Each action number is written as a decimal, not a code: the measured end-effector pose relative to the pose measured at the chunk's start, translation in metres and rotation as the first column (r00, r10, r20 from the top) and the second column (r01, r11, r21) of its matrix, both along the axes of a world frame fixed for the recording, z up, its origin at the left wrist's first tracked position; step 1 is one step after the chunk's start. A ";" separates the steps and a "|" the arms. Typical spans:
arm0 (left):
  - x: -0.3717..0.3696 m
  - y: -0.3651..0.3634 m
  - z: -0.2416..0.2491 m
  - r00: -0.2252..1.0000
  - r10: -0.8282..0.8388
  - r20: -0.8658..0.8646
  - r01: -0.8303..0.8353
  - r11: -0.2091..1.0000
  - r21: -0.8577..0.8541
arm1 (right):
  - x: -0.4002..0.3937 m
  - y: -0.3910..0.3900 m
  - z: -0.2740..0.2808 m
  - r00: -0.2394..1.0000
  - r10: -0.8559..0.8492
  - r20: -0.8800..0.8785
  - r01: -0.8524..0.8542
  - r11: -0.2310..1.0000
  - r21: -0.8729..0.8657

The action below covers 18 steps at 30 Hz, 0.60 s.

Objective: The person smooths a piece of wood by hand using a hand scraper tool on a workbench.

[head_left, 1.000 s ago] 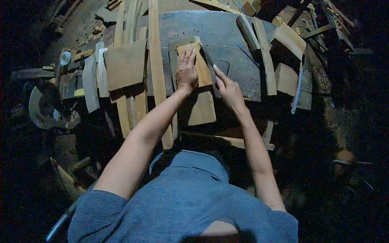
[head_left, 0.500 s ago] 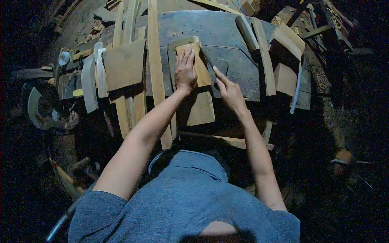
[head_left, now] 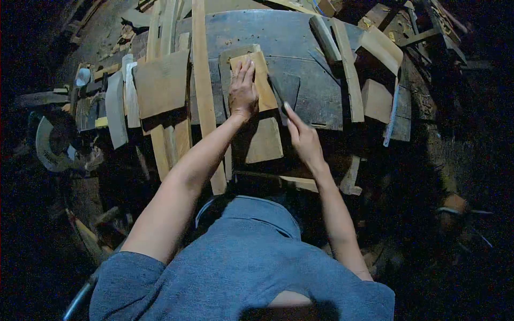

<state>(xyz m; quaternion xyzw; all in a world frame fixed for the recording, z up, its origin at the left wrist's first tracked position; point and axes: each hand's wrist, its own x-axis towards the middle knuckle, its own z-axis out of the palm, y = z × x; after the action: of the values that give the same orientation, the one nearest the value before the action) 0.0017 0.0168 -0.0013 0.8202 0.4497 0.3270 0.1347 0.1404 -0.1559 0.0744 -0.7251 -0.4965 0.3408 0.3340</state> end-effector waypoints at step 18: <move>-0.003 0.000 -0.006 0.999 -0.024 0.030 0.024 1.000 -0.015 | 0.007 0.036 -0.009 0.999 -0.003 0.051 -0.004 0.990 0.140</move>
<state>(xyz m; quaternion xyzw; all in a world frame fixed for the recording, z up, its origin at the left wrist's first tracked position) -0.0013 0.0166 -0.0069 0.8194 0.4402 0.3343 0.1516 0.1471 -0.1198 0.0658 -0.7082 -0.5278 0.2863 0.3712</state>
